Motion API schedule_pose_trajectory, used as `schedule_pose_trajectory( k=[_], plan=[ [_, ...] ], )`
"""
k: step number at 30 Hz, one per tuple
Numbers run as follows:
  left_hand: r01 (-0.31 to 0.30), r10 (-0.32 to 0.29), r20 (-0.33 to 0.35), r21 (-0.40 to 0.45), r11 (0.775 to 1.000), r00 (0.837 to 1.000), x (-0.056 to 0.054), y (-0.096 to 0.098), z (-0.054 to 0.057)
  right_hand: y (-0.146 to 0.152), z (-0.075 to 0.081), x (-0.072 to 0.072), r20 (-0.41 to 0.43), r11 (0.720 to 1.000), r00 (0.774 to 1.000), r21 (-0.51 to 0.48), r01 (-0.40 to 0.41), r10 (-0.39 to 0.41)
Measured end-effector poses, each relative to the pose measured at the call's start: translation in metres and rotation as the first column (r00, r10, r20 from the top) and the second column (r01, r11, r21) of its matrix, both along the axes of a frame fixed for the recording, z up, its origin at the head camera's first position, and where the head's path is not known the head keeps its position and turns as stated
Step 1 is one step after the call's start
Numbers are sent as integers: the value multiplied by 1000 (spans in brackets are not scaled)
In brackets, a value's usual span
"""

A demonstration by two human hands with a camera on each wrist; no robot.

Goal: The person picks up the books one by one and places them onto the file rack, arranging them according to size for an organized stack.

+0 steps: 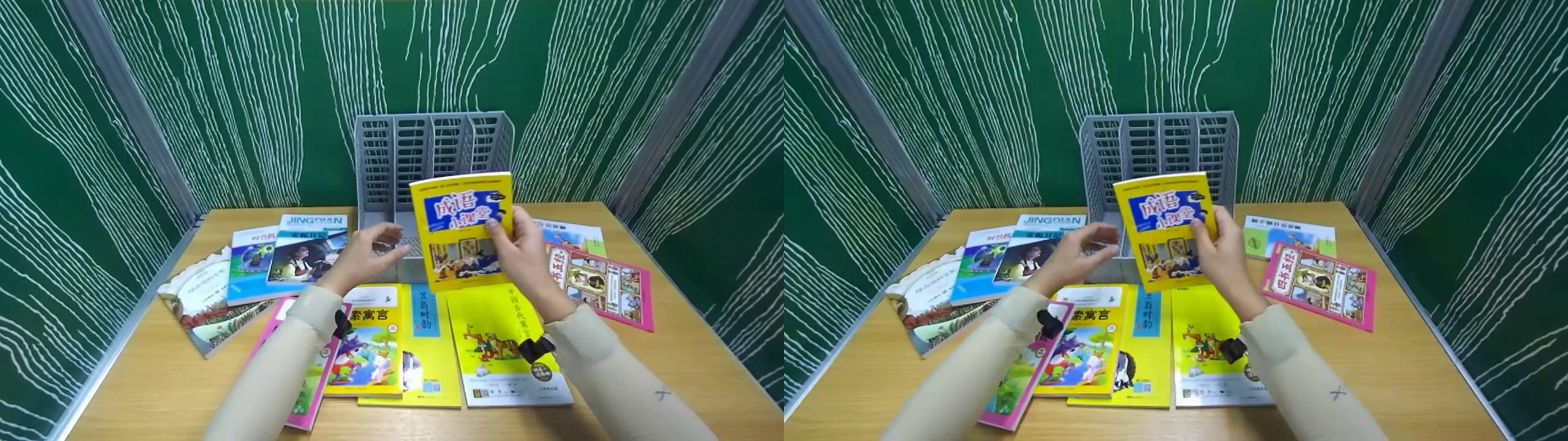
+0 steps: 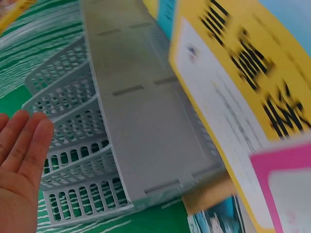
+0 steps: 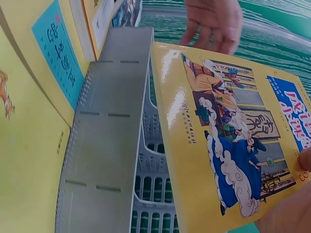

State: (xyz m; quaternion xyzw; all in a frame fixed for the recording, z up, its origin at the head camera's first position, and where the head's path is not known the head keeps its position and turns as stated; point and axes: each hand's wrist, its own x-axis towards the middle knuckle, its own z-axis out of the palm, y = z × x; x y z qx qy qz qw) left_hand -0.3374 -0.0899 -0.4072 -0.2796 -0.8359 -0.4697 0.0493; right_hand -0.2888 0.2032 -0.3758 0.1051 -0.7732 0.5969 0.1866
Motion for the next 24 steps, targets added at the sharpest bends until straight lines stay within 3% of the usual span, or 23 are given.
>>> schedule_pose_trajectory(
  k=[7,14,20,24],
  plan=[
    [55,-75,109,171,984,991,5,7,9,-18,-8,-2,22,1000,999,-6,-30,30],
    [70,-149,238,314,947,960,10,16,14,-34,-18,-3,21,997,997,-35,-74,75],
    [-10,-110,318,352,936,942,13,18,15,-43,-23,-2,54,996,994,-23,-92,93],
    [-37,-90,331,359,933,939,12,15,15,-46,-25,-3,76,994,992,-27,-101,103]
  ],
)
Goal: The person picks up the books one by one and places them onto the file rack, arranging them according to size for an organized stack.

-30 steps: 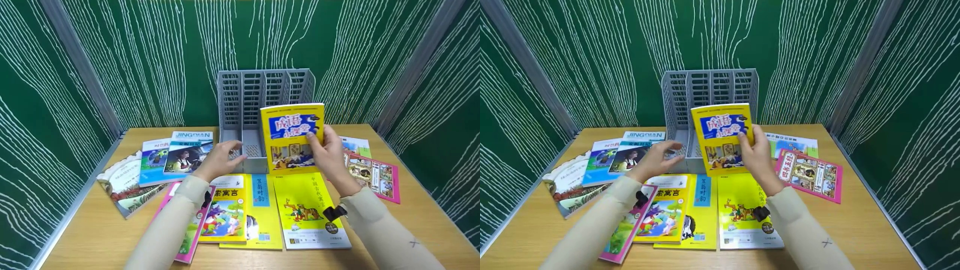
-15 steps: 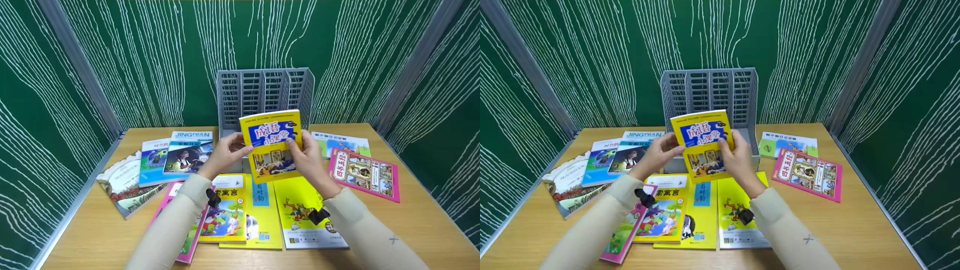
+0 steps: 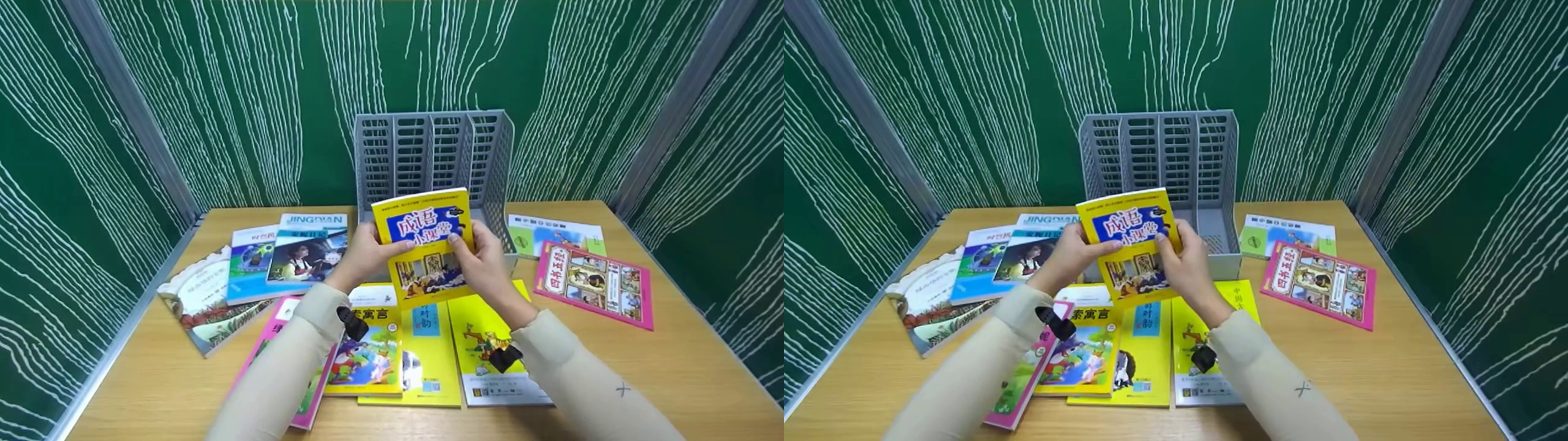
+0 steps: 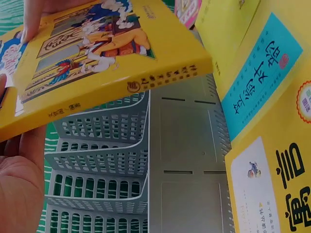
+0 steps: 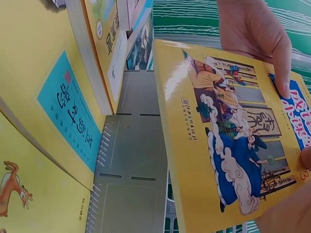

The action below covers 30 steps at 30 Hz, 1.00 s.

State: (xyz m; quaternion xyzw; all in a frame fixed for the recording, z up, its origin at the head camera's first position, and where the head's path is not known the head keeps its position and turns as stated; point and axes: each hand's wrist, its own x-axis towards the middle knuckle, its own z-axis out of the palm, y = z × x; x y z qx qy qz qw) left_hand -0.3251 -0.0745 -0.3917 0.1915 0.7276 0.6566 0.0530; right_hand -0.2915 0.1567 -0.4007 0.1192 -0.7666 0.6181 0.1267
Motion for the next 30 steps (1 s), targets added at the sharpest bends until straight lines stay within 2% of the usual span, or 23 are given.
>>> schedule_pose_trajectory(
  k=[7,14,17,21,23,25,30],
  plan=[
    [3,-2,-18,15,1000,1000,-5,-7,0,-1,-1,-5,1,999,999,-4,-40,40],
    [0,2,-33,40,999,999,-9,-15,7,4,2,-10,-9,996,996,25,-89,89],
    [-32,34,-34,45,998,999,-10,-21,11,9,-1,-14,-47,995,997,80,-63,67],
    [-89,93,-45,75,993,995,-11,-30,17,16,-5,-20,-117,982,993,186,25,-3],
    [-125,131,-58,96,988,990,-13,-35,20,19,-8,-22,-140,965,989,251,75,-41],
    [-167,176,-72,113,979,982,-14,-38,22,22,-11,-25,-152,937,986,329,121,-74],
    [-293,309,-103,146,945,946,-15,-46,26,29,-20,-33,-112,831,981,523,192,-156]
  ],
)
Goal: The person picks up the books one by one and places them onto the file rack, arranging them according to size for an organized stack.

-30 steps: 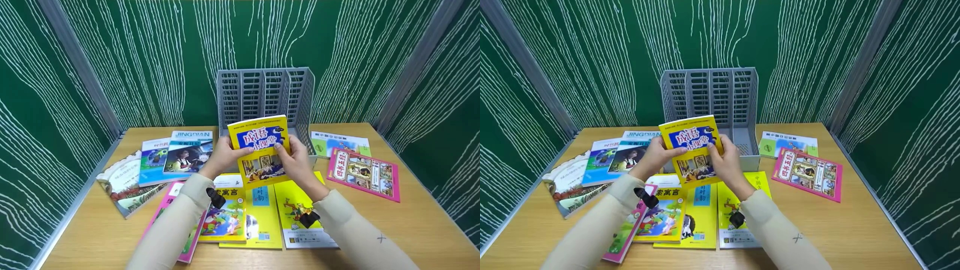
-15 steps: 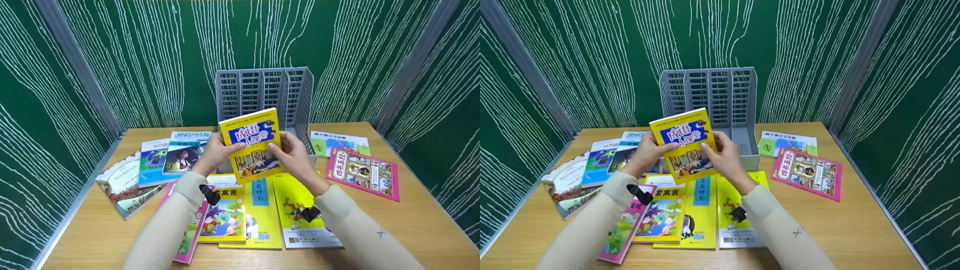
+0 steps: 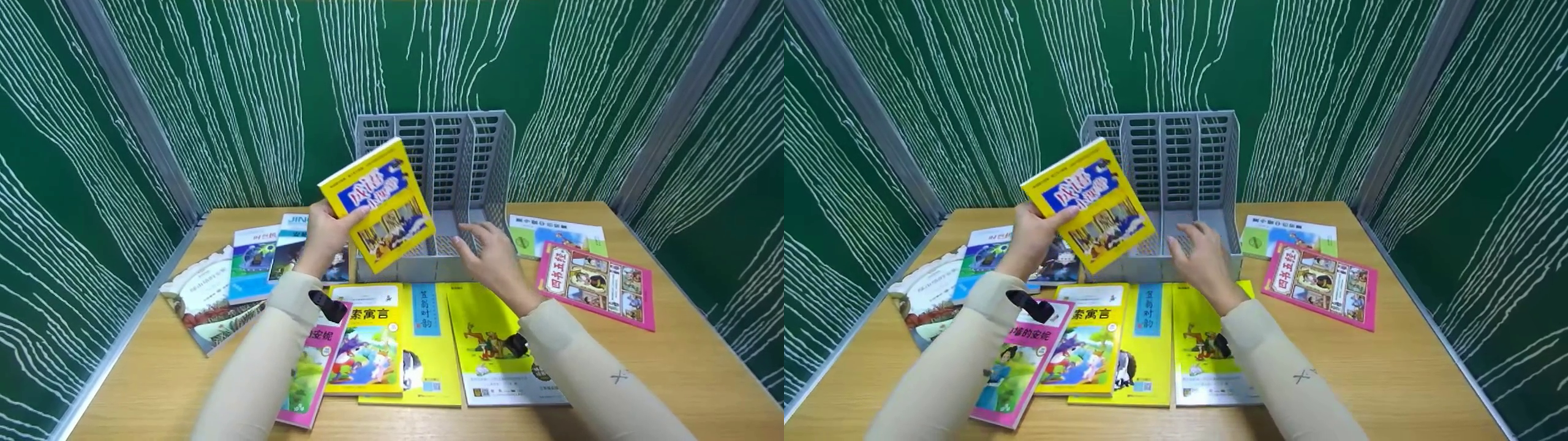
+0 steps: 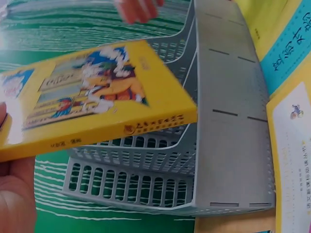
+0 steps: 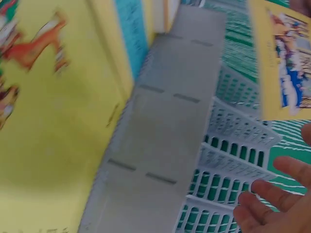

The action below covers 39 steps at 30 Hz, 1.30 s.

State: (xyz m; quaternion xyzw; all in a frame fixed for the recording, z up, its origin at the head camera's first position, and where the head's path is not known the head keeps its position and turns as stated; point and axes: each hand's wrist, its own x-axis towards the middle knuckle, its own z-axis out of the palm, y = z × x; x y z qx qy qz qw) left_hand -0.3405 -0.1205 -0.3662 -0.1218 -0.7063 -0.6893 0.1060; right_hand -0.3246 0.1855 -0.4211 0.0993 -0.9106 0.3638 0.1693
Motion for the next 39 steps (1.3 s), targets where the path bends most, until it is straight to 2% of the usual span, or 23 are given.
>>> schedule_pose_trajectory(
  k=[3,7,14,18,24,28,35,39],
  plan=[
    [-77,78,-34,22,997,996,0,-3,2,5,-7,-5,59,996,998,78,31,-35],
    [-173,177,-77,57,983,981,-1,-5,4,11,-14,-9,122,989,991,147,33,-51],
    [-300,309,-65,123,946,949,-4,2,2,18,-24,-14,174,971,984,239,1,-44],
    [-351,362,-43,159,923,931,-6,9,-3,18,-29,-16,178,947,983,322,-9,-51],
    [-409,425,-33,216,887,905,-12,20,-9,16,-33,-18,175,902,983,431,-22,-60],
    [-446,459,-20,199,873,888,-17,30,-14,16,-32,-19,193,894,979,446,-33,-60],
    [-466,462,58,97,880,885,-24,42,-27,14,-27,-19,254,894,965,443,-61,-60],
    [-468,465,59,45,883,883,-29,47,-35,12,-26,-19,265,899,962,434,-63,-61]
  ],
)
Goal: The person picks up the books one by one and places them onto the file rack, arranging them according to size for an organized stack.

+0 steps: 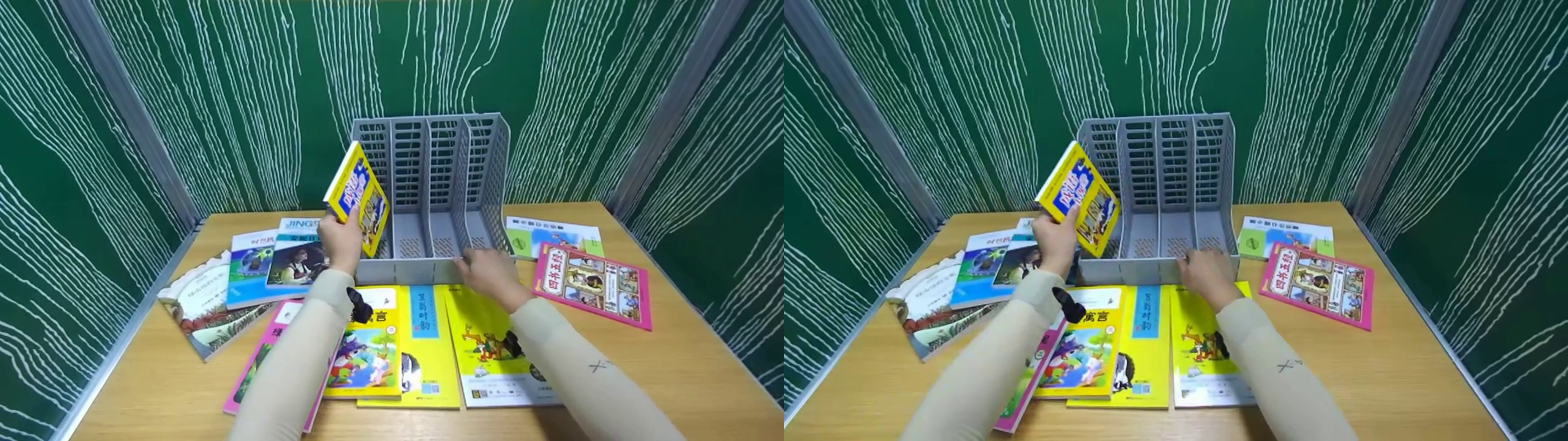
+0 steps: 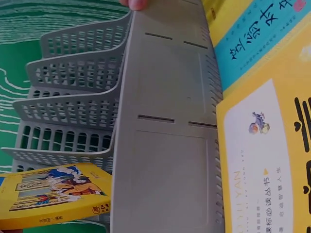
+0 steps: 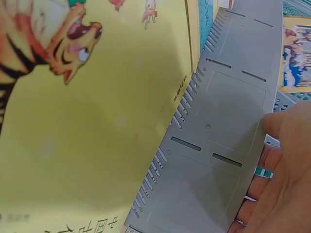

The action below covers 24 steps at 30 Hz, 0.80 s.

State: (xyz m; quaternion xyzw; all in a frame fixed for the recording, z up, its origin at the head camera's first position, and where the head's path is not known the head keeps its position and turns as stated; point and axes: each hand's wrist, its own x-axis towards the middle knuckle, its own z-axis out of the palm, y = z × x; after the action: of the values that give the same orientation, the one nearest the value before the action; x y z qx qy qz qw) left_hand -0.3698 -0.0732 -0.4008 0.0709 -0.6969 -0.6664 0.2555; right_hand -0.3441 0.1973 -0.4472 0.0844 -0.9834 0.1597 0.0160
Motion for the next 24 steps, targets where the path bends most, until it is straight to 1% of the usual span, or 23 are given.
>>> schedule_pose_trajectory(
  k=[4,7,12,15,18,21,24],
  plan=[
    [-14,15,17,-49,999,1000,-6,4,-7,-1,-1,-1,-6,1000,1000,0,3,-3],
    [-26,31,47,-94,995,998,-10,6,-12,-1,-2,-1,-7,1000,1000,-3,6,-6],
    [-44,58,75,-182,982,995,-16,8,-19,-1,-2,-1,4,1000,1000,-23,12,-11],
    [-38,59,88,-221,975,994,-18,8,-22,-1,-1,-1,12,999,1000,-34,18,-18],
    [-13,40,110,-242,970,993,-20,7,-25,0,-1,-2,16,999,1000,-42,22,-21],
    [30,5,141,-245,969,990,-21,5,-26,1,-1,-2,16,999,1000,-49,22,-21],
    [81,-37,180,-246,966,983,-21,2,-25,2,0,-1,11,999,1000,-48,16,-16]
  ],
)
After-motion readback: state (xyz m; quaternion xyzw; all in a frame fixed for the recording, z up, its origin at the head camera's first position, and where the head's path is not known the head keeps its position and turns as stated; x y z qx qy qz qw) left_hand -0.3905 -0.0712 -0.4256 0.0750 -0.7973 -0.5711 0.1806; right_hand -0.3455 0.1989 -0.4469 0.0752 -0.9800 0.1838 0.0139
